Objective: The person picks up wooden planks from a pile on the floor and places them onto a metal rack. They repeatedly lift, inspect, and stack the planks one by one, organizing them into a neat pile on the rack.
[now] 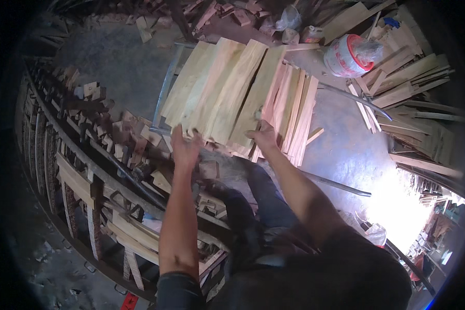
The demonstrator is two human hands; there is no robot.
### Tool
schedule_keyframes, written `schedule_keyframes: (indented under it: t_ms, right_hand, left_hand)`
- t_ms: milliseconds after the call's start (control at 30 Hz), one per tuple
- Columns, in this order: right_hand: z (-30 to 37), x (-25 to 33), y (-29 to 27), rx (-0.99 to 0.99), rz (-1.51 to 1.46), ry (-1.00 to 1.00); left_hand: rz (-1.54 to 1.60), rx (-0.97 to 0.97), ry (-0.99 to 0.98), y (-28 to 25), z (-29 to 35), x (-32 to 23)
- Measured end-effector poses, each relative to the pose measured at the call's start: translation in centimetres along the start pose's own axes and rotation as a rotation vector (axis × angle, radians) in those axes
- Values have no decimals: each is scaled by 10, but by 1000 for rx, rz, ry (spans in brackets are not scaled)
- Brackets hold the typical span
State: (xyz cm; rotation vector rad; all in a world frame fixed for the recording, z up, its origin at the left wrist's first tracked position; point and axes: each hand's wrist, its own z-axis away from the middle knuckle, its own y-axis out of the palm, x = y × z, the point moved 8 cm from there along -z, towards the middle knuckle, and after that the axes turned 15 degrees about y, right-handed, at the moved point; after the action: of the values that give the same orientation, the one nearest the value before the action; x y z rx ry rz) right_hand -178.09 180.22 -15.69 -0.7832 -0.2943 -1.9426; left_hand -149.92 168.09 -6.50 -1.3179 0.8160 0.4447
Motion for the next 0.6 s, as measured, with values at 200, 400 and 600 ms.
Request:
schedule_keyframes:
  t_ms: [200, 400, 600]
  right_hand:
    - [46, 47, 5, -198, 289, -55]
    - [44, 48, 27, -144, 327, 9]
    - [49, 48, 31, -82, 419, 70]
  left_hand:
    - [158, 16, -185, 47, -89, 66]
    - [150, 201, -444, 68, -96, 32]
    - [365, 313, -408, 79, -81, -30]
